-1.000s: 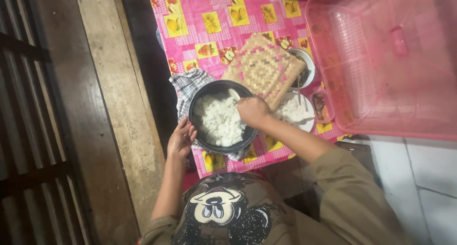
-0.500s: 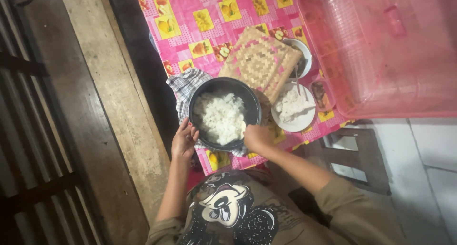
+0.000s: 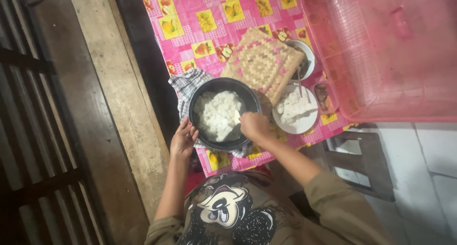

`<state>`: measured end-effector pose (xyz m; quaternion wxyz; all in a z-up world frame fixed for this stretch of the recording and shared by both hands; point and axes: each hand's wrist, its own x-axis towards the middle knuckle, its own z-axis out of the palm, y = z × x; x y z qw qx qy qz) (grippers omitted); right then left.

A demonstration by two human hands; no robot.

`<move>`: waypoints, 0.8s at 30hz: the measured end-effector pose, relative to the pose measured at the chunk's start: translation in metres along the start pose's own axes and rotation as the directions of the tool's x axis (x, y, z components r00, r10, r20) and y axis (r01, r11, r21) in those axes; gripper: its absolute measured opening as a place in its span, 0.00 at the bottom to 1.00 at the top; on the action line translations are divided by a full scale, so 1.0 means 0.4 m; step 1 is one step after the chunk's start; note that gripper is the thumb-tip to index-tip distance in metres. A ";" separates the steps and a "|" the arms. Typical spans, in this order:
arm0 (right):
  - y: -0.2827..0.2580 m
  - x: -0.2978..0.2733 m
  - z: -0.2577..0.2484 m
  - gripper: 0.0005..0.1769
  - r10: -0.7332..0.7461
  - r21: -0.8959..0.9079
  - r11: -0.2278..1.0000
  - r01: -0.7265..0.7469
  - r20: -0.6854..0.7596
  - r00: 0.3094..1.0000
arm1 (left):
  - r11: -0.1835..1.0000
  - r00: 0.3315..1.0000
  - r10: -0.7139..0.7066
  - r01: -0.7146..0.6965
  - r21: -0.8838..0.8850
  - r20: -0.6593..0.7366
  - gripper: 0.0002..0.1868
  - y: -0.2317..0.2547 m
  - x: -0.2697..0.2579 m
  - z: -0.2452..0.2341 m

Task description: The person fans a pot of rice with a woven mat while stirring it with a spoon, then transfers a portion to a plate and fans it again.

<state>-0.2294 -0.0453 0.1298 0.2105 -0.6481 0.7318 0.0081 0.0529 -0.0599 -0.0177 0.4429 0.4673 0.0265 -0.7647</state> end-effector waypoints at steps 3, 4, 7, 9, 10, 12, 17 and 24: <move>0.037 0.067 0.021 0.17 -0.141 -0.056 0.989 0.138 -0.063 0.988 | 1.000 0.999 -0.007 0.007 0.006 -0.049 0.28 -0.006 0.008 0.000; 0.051 0.090 0.024 0.17 -0.230 -0.102 0.970 0.220 -0.093 0.969 | 1.000 0.999 -0.005 0.005 -0.010 -0.038 0.27 -0.007 0.010 -0.003; 0.080 0.133 0.008 0.15 -0.449 -0.225 0.883 0.411 -0.159 0.879 | 0.999 1.000 -0.008 0.007 -0.039 -0.025 0.27 -0.003 0.018 -0.013; 0.097 0.141 -0.005 0.14 -0.550 -0.291 0.822 0.490 -0.184 0.815 | 0.998 0.999 -0.019 0.017 -0.057 -0.041 0.27 -0.008 0.025 -0.018; 0.100 0.138 -0.009 0.13 -0.571 -0.313 0.807 0.500 -0.199 0.796 | 0.998 0.999 -0.023 0.020 -0.064 -0.038 0.26 -0.008 0.030 -0.023; 0.108 0.126 -0.021 0.11 -0.611 -0.358 0.776 0.519 -0.224 0.759 | 0.996 0.999 -0.033 0.031 -0.080 -0.033 0.26 -0.009 0.032 -0.028; 0.090 0.063 -0.109 0.08 -0.551 -0.345 0.827 0.444 -0.336 0.764 | 0.957 0.994 -0.104 0.104 -0.270 0.013 0.25 -0.016 0.032 -0.040; 0.082 -0.048 -0.006 0.07 -0.604 -0.243 0.797 0.553 -0.284 0.745 | 0.919 0.991 -0.129 0.133 -0.370 0.037 0.19 -0.001 0.018 -0.043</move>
